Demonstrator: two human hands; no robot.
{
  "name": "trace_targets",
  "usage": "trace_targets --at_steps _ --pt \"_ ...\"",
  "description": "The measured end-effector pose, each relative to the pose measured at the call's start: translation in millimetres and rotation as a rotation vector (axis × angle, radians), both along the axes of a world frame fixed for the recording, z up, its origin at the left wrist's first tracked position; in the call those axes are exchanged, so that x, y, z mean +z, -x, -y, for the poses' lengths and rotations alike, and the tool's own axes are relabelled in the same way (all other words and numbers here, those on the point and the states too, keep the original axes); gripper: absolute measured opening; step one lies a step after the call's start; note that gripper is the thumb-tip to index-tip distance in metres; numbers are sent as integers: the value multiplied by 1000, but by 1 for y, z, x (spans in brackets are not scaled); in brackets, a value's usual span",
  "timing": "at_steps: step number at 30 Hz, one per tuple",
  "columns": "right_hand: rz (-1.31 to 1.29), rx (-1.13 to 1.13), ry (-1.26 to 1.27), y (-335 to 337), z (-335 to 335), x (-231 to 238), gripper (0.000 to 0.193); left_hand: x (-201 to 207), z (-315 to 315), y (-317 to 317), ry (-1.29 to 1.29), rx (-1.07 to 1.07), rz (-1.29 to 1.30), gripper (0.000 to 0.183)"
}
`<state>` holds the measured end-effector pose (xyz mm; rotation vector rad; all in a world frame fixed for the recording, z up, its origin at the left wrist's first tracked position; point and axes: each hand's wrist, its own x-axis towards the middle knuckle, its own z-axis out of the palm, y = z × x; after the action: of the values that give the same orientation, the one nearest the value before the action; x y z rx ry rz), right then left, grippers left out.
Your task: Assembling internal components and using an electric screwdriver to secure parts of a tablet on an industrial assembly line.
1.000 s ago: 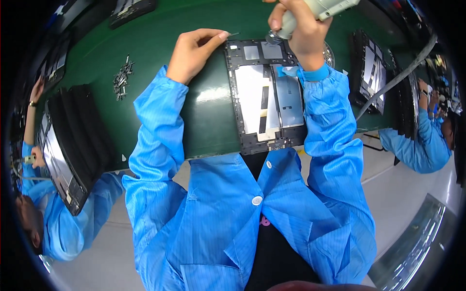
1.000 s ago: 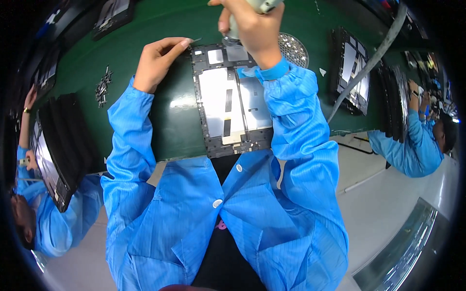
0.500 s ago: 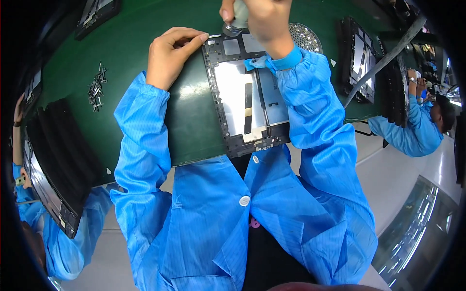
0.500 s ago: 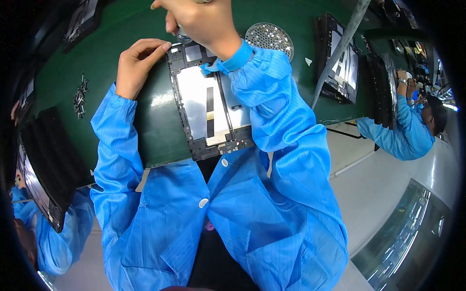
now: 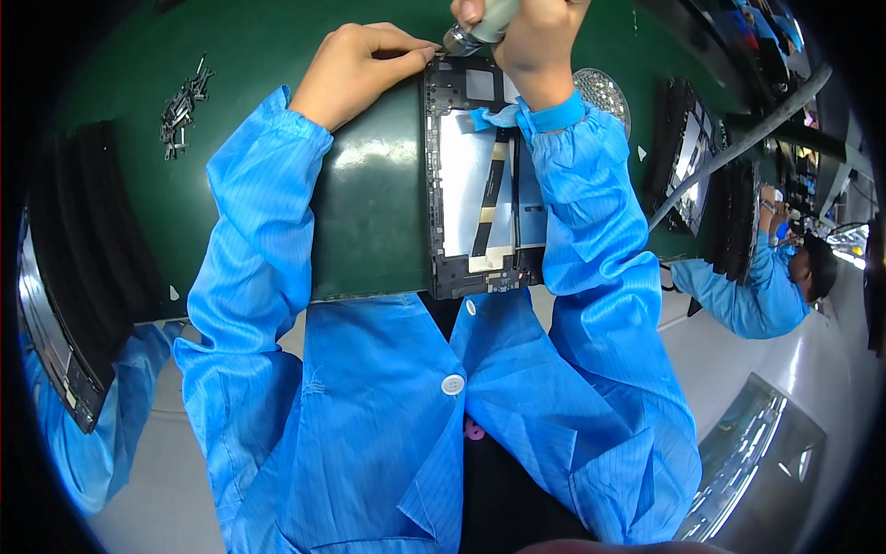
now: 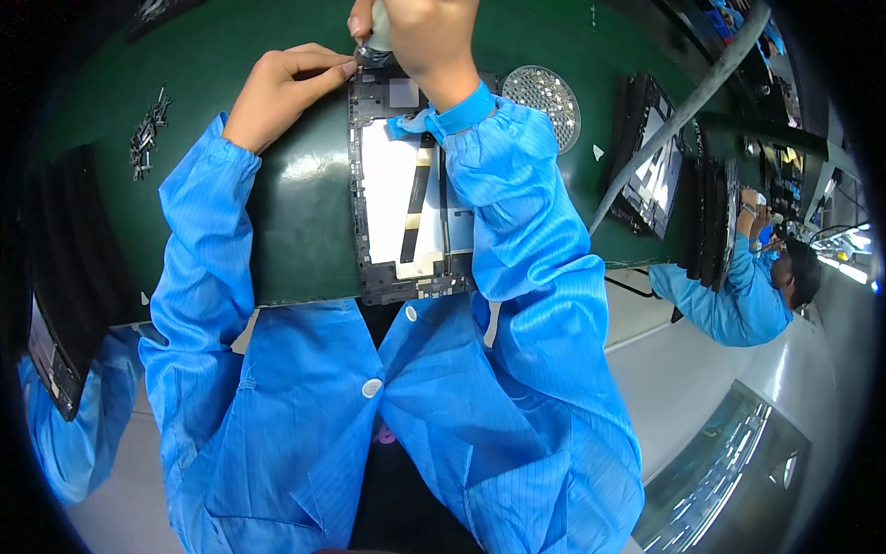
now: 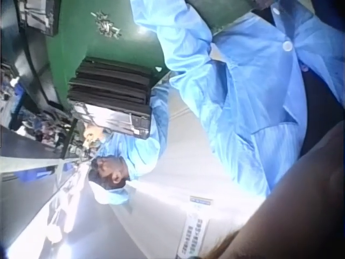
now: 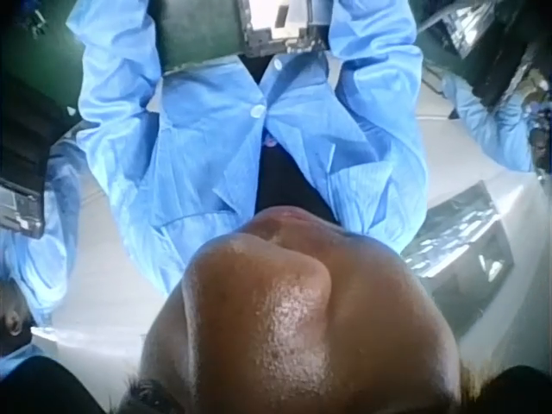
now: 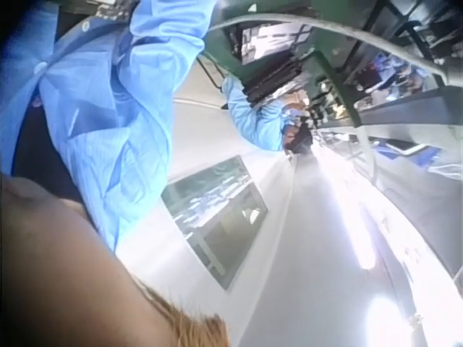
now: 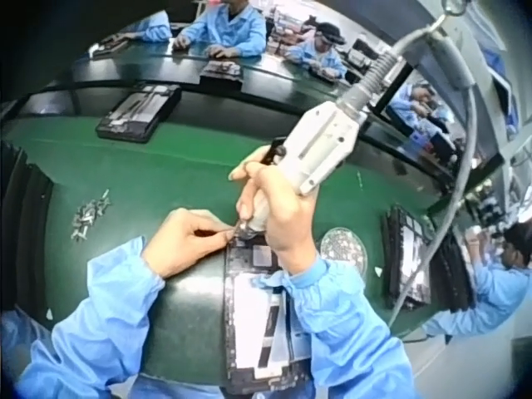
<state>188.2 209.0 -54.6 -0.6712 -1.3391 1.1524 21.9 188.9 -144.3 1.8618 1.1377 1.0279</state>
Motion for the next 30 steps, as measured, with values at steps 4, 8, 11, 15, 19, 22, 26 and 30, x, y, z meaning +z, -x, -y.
trace_targets --at_steps 4,8,11,15,19,22,26,30 --pt "8 37 26 -1 -1 -3 15 10 1 -1 147 -12 29 27" --pt "-21 35 8 4 -4 -10 16 3 0 2 272 -11 123 27" --pt "-33 50 -4 4 -4 -14 16 2 1 2 277 -26 104 27" --pt "12 40 3 3 -2 -13 16 2 0 2 194 -25 35 25" --pt "-4 42 7 6 -1 -14 16 1 0 3 192 -24 47 24" --pt "45 43 -37 3 -2 -15 17 2 -1 3 187 -30 39 25" --pt "21 62 -26 5 -4 -18 16 0 -1 3 200 -34 39 24" --pt "-5 30 -14 6 -4 -19 16 0 -1 3 202 -33 43 24"
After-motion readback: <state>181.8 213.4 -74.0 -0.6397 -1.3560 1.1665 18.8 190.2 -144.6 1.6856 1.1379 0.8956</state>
